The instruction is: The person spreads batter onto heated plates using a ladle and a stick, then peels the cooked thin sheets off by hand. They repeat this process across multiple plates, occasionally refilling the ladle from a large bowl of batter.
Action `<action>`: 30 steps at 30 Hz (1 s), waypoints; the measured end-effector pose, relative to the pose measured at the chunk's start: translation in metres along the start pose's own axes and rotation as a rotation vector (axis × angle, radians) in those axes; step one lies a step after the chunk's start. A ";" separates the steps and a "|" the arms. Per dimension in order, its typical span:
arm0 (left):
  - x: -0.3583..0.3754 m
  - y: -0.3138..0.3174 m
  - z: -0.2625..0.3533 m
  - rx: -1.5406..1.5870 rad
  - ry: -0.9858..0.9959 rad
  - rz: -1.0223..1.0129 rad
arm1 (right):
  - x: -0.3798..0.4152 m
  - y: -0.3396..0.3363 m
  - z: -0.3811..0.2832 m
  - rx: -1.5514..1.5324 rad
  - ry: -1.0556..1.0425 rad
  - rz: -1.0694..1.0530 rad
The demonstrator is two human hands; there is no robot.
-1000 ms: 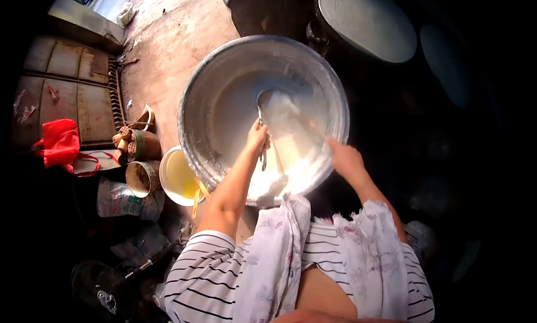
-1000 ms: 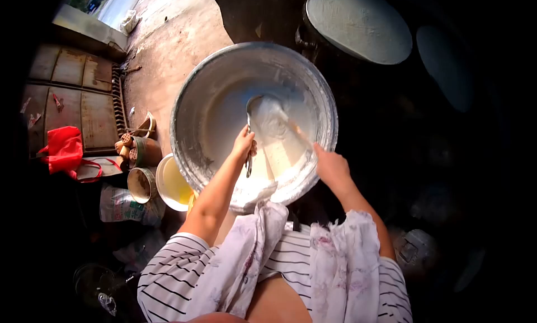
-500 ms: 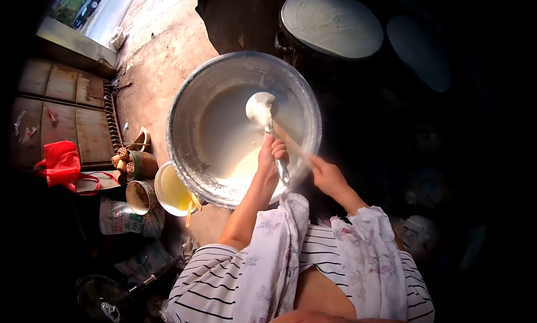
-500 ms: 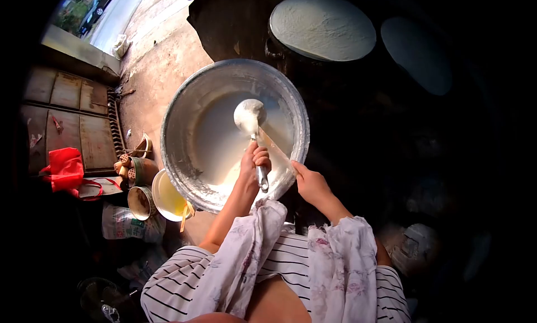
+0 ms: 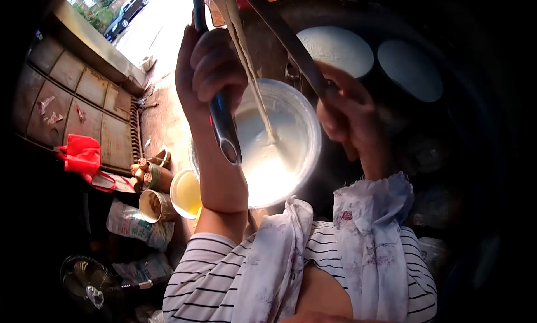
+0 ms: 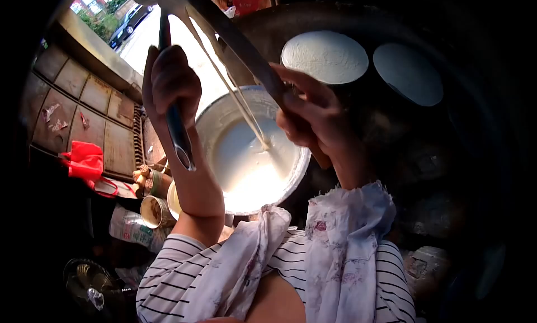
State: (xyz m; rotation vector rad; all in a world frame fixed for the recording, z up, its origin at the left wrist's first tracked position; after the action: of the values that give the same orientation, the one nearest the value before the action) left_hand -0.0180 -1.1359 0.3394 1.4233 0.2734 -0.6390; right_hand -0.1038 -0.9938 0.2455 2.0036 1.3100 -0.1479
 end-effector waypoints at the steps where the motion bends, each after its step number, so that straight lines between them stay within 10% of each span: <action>1: 0.013 -0.009 0.001 -0.025 0.004 0.102 | 0.006 -0.001 0.005 -0.006 -0.008 -0.011; 9: 0.147 -0.146 -0.022 0.588 0.016 0.598 | 0.099 -0.038 0.116 0.088 0.488 0.264; 16: 0.172 -0.088 0.006 -0.084 0.019 0.705 | 0.121 -0.032 0.082 -0.102 0.365 0.289; 23: 0.220 -0.166 -0.029 0.766 -0.054 0.708 | 0.153 -0.040 0.151 0.067 0.573 0.286; 28: 0.206 -0.101 -0.015 -0.147 -0.096 0.687 | 0.148 -0.031 0.086 -0.049 0.356 0.364; 30: 0.205 -0.129 -0.009 0.107 -0.087 0.768 | 0.145 -0.043 0.107 -0.061 0.362 0.300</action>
State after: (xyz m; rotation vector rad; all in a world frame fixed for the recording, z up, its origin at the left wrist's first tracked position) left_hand 0.0767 -1.1796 0.1202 1.4585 -0.3760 -0.0797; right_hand -0.0411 -0.9417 0.0789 2.2142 1.1872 0.4075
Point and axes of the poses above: each hand's wrist, its own x-axis away from the middle knuckle, its own y-axis out of the palm, z = x × y, the point moved 6 cm from there along -x, towards the middle knuckle, and after that the axes turned 15 degrees about -y, right-handed, at the moved point
